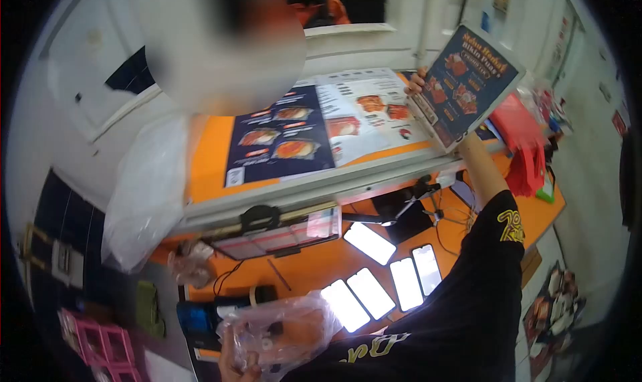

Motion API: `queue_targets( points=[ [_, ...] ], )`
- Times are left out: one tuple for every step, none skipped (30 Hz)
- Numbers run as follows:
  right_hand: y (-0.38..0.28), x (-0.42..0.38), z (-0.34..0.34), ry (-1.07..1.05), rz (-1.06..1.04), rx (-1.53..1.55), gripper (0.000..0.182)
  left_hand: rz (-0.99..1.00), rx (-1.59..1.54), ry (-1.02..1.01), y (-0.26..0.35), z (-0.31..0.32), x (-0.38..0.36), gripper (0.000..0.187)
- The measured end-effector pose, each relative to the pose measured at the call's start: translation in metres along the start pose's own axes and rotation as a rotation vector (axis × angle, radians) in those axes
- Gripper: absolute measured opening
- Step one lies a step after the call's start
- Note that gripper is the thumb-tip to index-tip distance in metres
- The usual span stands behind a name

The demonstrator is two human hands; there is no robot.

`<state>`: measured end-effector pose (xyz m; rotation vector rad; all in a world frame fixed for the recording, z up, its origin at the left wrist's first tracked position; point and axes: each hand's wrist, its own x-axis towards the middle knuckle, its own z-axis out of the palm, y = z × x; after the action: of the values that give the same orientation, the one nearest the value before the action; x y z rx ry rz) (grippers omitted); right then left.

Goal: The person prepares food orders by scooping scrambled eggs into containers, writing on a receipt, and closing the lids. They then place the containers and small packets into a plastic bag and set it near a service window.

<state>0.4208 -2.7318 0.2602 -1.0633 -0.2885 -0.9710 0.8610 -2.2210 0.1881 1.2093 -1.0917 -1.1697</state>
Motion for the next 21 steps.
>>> queue_targets(
  points=[
    [0.004,0.002,-0.004,0.031,0.023,-0.062,0.019,0.062,-0.051,0.061,-0.001,0.0,-0.007,0.088],
    [0.002,-0.004,-0.035,0.011,0.046,-0.046,0.019,0.127,-0.116,0.127,0.0,0.001,-0.013,0.089],
    [-0.007,-0.011,-0.081,0.163,0.087,-0.191,0.016,0.194,-0.191,0.19,0.0,0.003,-0.022,0.089],
    [-0.005,-0.008,-0.099,0.312,0.128,-0.344,0.014,0.262,-0.263,0.247,0.001,0.008,-0.028,0.089],
    [0.001,-0.002,-0.072,0.294,0.154,-0.338,0.014,0.334,-0.341,0.298,0.003,0.013,-0.036,0.09],
    [0.001,-0.002,-0.039,0.591,0.122,-0.607,0.013,0.333,-0.356,0.335,0.007,0.018,-0.043,0.09],
    [0.011,0.001,-0.012,0.877,0.086,-0.884,0.013,0.328,-0.343,0.452,0.015,0.023,-0.046,0.099],
    [0.014,-0.001,-0.013,0.927,0.09,-1.031,0.012,0.316,-0.33,0.58,0.021,0.026,-0.052,0.109],
    [0.004,-0.004,-0.026,0.956,0.1,-1.183,0.012,0.33,-0.292,0.556,0.013,0.016,-0.064,0.107],
    [-0.011,-0.005,-0.035,0.777,0.162,-1.214,0.02,0.34,-0.257,0.543,0.012,0.01,-0.075,0.105],
    [-0.016,-0.005,-0.046,0.91,0.155,-1.074,0.022,0.29,-0.318,0.553,0.015,0.013,-0.089,0.103],
    [-0.02,-0.003,-0.047,0.936,0.179,-1.055,0.021,0.245,-0.387,0.569,0.027,0.015,-0.095,0.101],
    [-0.022,-0.003,-0.037,0.934,0.174,-1.078,0.021,0.342,-0.402,0.522,0.018,0.006,-0.098,0.1],
    [-0.023,-0.001,-0.028,0.931,0.152,-1.102,0.02,0.446,-0.395,0.47,0.007,-0.004,-0.105,0.098],
    [-0.022,0.0,-0.018,0.932,0.109,-1.144,0.02,0.442,-0.403,0.554,0.007,-0.007,-0.115,0.098],
    [-0.021,0.0,-0.005,0.943,0.026,-1.205,0.019,0.45,-0.382,0.548,0.01,-0.011,-0.121,0.098],
    [-0.012,0.0,0.019,0.956,-0.097,-1.289,0.019,0.453,-0.352,0.535,0.012,-0.014,-0.129,0.097],
    [-0.004,-0.002,0.047,0.989,-0.286,-1.408,0.019,0.439,-0.336,0.586,0.015,-0.019,-0.137,0.097],
    [0.018,0.003,0.094,0.993,-0.498,-1.508,0.019,0.427,-0.325,0.586,0.017,-0.023,-0.143,0.096],
    [0.046,0.009,0.146,0.967,-0.707,-1.551,0.02,0.419,-0.317,0.59,0.018,-0.025,-0.148,0.094],
    [0.074,0.011,0.205,0.907,-0.929,-1.551,0.02,0.413,-0.306,0.602,0.018,-0.027,-0.153,0.092]
  ],
)
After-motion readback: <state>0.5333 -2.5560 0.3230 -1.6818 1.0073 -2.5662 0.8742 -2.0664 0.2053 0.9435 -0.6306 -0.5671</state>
